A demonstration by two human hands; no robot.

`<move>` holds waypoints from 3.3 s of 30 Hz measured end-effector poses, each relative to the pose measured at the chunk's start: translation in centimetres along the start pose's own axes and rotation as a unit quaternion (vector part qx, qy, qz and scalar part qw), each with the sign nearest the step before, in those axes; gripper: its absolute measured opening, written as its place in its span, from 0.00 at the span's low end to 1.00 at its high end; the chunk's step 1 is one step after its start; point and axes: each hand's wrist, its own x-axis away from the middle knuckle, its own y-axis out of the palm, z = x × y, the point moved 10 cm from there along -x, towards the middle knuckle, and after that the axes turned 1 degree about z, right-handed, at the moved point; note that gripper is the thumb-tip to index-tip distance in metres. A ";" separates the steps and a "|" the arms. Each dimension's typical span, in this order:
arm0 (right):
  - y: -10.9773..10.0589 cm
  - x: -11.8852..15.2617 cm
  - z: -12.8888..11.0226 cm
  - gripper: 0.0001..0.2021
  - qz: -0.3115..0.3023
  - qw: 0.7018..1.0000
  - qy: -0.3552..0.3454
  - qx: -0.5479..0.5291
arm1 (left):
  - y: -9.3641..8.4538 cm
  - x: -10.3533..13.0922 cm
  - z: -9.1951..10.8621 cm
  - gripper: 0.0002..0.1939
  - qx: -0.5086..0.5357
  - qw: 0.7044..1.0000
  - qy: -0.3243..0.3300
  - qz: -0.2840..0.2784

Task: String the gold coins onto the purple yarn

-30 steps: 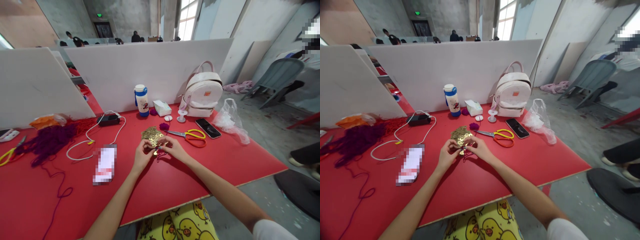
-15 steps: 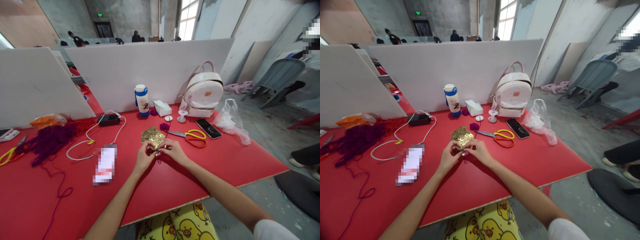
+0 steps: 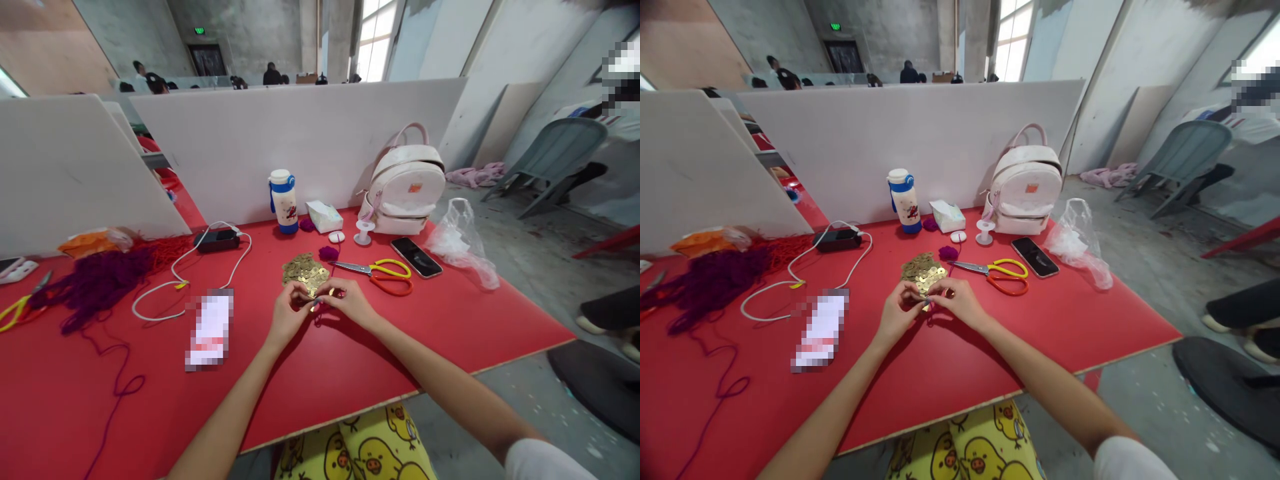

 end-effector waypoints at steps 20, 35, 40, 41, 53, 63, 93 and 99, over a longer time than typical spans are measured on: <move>-0.6 -0.1 -0.3 0.05 0.040 0.996 -0.004 -0.084 | -0.2 -0.1 0.1 0.13 0.016 1.000 -0.001 0.006; -12.9 2.0 1.6 0.12 0.448 0.882 -0.050 -0.135 | -1.2 -0.4 -0.2 0.12 -0.004 0.999 0.005 0.037; -15.3 3.3 -0.5 0.11 0.515 0.852 -0.093 0.019 | -1.3 -0.4 -0.3 0.12 0.002 0.999 0.001 0.036; -15.7 3.4 -0.6 0.11 0.522 0.847 -0.094 0.031 | -1.3 -0.4 -0.2 0.12 0.002 0.999 0.000 0.036; 0.8 -0.1 -0.4 0.19 -0.112 0.988 0.005 -0.106 | -1.7 -0.4 0.8 0.12 0.029 0.998 0.012 0.053; -0.3 0.1 1.7 0.22 -0.041 0.992 0.056 -0.103 | -2.2 -0.4 -0.3 0.08 0.029 0.996 0.007 0.081; -0.5 0.3 -1.4 0.20 -0.027 0.999 -0.018 -0.038 | 4.1 1.9 0.3 0.22 0.144 0.971 -0.080 -0.174; -0.7 0.4 -1.5 0.20 -0.008 1.000 -0.015 -0.004 | 4.7 2.0 0.4 0.19 0.156 0.965 -0.083 -0.194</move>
